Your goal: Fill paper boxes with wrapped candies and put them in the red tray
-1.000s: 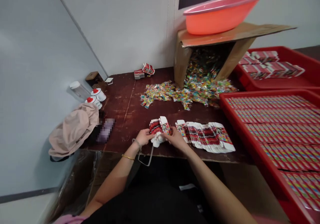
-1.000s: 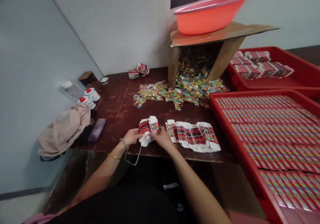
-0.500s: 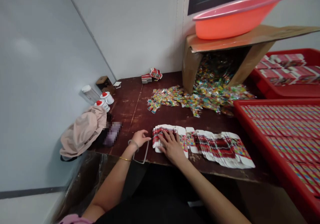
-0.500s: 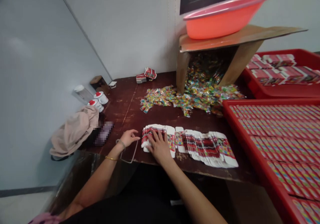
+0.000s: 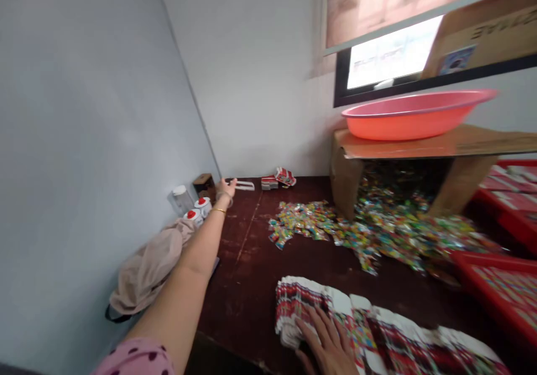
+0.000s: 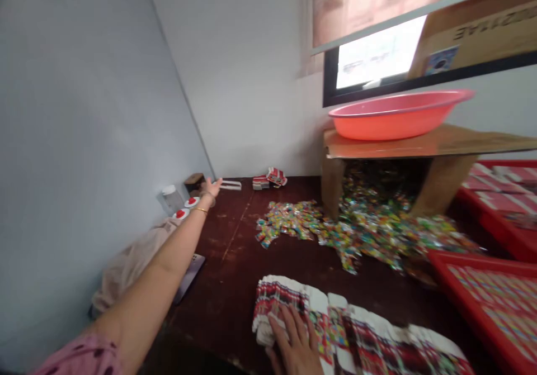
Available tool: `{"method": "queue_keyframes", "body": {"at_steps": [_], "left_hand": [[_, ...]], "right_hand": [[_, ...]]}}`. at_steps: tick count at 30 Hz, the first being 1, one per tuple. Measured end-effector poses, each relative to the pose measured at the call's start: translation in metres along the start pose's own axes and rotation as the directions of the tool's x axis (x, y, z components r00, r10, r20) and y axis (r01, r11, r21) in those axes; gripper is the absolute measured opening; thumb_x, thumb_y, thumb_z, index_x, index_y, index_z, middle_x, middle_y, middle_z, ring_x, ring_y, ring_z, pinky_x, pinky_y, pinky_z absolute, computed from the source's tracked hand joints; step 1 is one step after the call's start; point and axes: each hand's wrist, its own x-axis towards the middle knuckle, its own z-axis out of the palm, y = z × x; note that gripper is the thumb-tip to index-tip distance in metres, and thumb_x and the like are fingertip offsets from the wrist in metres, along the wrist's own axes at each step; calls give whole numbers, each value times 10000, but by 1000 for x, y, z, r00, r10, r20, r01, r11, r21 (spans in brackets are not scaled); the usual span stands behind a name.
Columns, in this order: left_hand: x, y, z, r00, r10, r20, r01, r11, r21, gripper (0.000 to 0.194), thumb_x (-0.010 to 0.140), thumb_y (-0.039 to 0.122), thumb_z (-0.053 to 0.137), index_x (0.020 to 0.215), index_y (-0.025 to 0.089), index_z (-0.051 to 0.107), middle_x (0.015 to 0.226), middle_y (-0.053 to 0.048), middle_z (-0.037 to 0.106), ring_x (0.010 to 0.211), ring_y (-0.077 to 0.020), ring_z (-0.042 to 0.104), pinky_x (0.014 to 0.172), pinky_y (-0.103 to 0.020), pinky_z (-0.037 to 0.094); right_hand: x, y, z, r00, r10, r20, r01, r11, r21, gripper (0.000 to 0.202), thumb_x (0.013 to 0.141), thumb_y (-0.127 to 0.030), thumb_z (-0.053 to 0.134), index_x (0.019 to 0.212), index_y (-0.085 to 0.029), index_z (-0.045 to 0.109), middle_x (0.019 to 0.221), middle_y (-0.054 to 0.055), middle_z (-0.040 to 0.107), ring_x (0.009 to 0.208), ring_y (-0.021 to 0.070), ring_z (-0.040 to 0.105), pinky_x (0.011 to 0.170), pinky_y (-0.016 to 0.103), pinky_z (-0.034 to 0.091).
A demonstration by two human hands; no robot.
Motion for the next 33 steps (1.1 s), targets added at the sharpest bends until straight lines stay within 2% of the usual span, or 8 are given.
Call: {"method": "queue_keyframes", "body": {"at_steps": [4,7,11,14,19,22,26,33], "left_hand": [[-25,-1,38,983,122,137,-132,989,67,379,883,235,541,1219,66,495,1335,-172,457,1218,-236,435,1066,-421,299],[-129,-25,85,885,248,394,-273,962,7,357,788,215,661,1131,146,593,1327,-106,509,1273,-228,399,1108,-385,244],[-282,-54,119,607,465,644,-596,803,-17,482,811,397,623,1260,239,541,1400,-87,477,1357,-305,305,1128,-543,152],[-339,-62,130,617,463,637,-646,760,74,547,851,447,541,1357,259,447,1455,-75,417,1405,-328,205,1129,-595,79],[-344,-75,134,767,339,545,-544,794,271,581,881,442,473,1415,238,367,1499,-88,345,1413,-337,181,1128,-599,76],[-337,-87,136,748,325,579,-561,775,290,594,870,434,493,1423,275,349,1509,-66,329,1414,-336,181,1130,-602,62],[-324,-100,142,717,336,611,-590,759,275,612,865,421,506,1434,294,321,1521,-55,305,1419,-322,170,1135,-597,42],[-312,-83,137,775,300,557,-446,883,145,540,862,419,524,1369,252,438,1506,-73,333,1426,-324,146,1140,-589,32]], "right_hand": [[-11,6,-59,951,285,118,-292,955,49,361,857,-355,522,1205,-306,603,1290,75,587,1205,306,509,977,477,391],[-40,31,-94,854,505,124,-514,856,58,331,895,-376,453,1129,-249,648,1214,111,615,1139,293,541,935,471,432],[-86,73,-133,721,693,9,-693,721,-16,357,900,-410,419,1024,-201,681,1127,129,636,1051,293,565,909,484,442],[-92,88,-145,661,747,-70,-750,660,-40,385,890,-438,428,998,-171,684,1112,145,634,1042,303,558,927,493,424],[-47,54,-110,647,722,243,-762,615,203,390,908,-448,425,1110,-186,631,1110,130,648,988,259,607,906,403,458],[-18,23,-70,552,727,408,-818,566,99,518,860,-473,511,1289,-183,503,1220,169,587,961,289,629,798,401,491],[-3,13,-36,502,778,378,-863,479,159,617,794,-395,595,1345,-191,405,1163,142,615,888,268,652,736,363,491],[-15,42,-41,420,790,447,-846,164,507,384,755,-499,593,966,-179,575,726,59,679,597,213,599,571,316,453]]}}
